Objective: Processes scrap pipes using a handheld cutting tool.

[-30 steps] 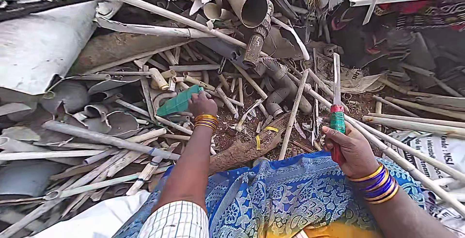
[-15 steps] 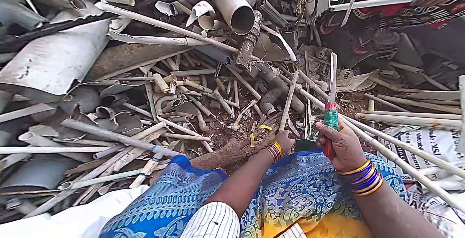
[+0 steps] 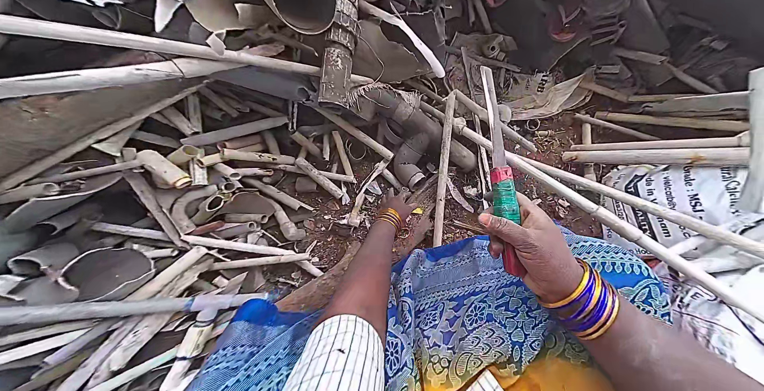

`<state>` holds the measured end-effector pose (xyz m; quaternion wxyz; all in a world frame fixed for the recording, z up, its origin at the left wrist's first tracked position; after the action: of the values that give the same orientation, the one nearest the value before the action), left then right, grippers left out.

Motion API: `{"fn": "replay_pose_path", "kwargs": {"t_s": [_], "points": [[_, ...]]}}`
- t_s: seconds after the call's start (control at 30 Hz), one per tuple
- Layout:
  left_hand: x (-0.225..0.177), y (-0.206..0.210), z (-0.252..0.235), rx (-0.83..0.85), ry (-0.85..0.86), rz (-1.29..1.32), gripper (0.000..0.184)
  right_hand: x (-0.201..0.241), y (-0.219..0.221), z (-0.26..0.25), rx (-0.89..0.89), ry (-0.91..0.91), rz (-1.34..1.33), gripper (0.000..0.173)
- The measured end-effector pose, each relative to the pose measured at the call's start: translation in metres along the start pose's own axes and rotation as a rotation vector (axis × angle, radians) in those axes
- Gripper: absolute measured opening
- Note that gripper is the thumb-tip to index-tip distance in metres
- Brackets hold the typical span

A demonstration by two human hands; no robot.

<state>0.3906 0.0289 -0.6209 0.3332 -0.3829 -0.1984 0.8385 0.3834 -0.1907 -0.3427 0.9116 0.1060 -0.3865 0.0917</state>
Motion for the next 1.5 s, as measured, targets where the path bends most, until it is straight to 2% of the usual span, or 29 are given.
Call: {"fn": "replay_pose_path", "kwargs": {"t_s": [0.17, 0.23, 0.3, 0.37, 0.4, 0.43, 0.5, 0.57, 0.6, 0.67, 0.73, 0.8, 0.83, 0.9, 0.97, 1.07, 1.17, 1.23, 1.37, 1.5], "points": [[0.0, 0.018, -0.02, 0.136, 0.039, -0.047, 0.072, 0.001, 0.006, -0.011, 0.036, 0.07, 0.044, 0.028], [0.003, 0.011, -0.017, 0.051, 0.039, -0.012, 0.068, 0.001, 0.007, -0.013, 0.042, 0.086, 0.042, 0.028], [0.0, -0.019, 0.001, -0.247, 0.057, 0.186, 0.045, 0.003, 0.006, -0.013, 0.037, 0.084, 0.024, 0.027], [0.0, -0.06, 0.03, -0.681, 0.06, 0.461, 0.024, 0.005, 0.003, -0.012, 0.008, 0.06, 0.018, 0.031], [-0.004, -0.079, 0.048, -0.863, 0.075, 0.618, 0.022, 0.006, 0.001, -0.011, -0.019, 0.027, 0.044, 0.033], [-0.009, -0.095, 0.063, -1.007, 0.126, 0.779, 0.028, 0.007, -0.002, -0.01, -0.056, -0.028, 0.093, 0.036], [-0.028, -0.121, 0.087, -1.138, 0.308, 1.045, 0.056, 0.01, -0.004, -0.008, -0.125, -0.15, 0.246, 0.046], [-0.055, -0.144, 0.114, -1.157, 0.493, 1.131, 0.075, 0.01, 0.004, -0.002, -0.107, -0.178, 0.448, 0.056], [-0.069, -0.153, 0.128, -1.159, 0.574, 1.118, 0.072, 0.007, 0.011, 0.001, -0.035, -0.137, 0.551, 0.059], [-0.095, -0.168, 0.158, -1.166, 0.723, 0.99, 0.052, -0.004, 0.025, 0.004, 0.129, -0.027, 0.651, 0.053], [-0.114, -0.177, 0.189, -1.15, 0.824, 0.776, 0.041, -0.007, 0.029, 0.009, 0.155, -0.067, 0.647, 0.05], [-0.125, -0.183, 0.217, -1.173, 0.866, 0.569, 0.038, -0.002, 0.033, 0.018, 0.174, -0.146, 0.629, 0.054], [-0.126, -0.187, 0.231, -1.198, 0.85, 0.495, 0.039, -0.003, 0.037, 0.021, 0.233, -0.156, 0.6, 0.051], [-0.12, -0.194, 0.255, -1.218, 0.707, 0.465, 0.047, -0.01, 0.046, 0.027, 0.355, -0.141, 0.554, 0.048], [-0.103, -0.194, 0.282, -1.232, 0.522, 0.554, 0.05, -0.014, 0.051, 0.035, 0.38, -0.203, 0.587, 0.051], [-0.078, -0.182, 0.321, -1.224, 0.249, 0.753, 0.041, -0.013, 0.06, 0.041, 0.435, -0.278, 0.489, 0.046], [-0.055, -0.156, 0.35, -1.17, 0.094, 0.872, 0.04, -0.02, 0.072, 0.05, 0.586, -0.291, 0.424, 0.041], [-0.047, -0.137, 0.363, -1.138, 0.076, 0.942, 0.037, -0.026, 0.081, 0.056, 0.616, -0.376, 0.507, 0.04], [-0.04, -0.108, 0.365, -1.074, 0.192, 1.186, 0.031, -0.046, 0.103, 0.065, 0.499, -0.599, 1.05, 0.053], [-0.029, -0.101, 0.353, -1.046, 0.227, 1.032, 0.038, -0.069, 0.115, 0.061, 0.299, -0.469, 1.463, 0.057]]}}
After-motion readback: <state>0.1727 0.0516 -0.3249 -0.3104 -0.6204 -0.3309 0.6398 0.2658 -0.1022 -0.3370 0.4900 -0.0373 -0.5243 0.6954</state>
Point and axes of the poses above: each hand's wrist, its own z-axis away from the middle knuckle, its own y-axis out of the palm, x = y × z, the point moved 9 cm from there along -z, towards the middle knuckle, and after that the axes turned 13 degrees about y, right-handed, at the moved point
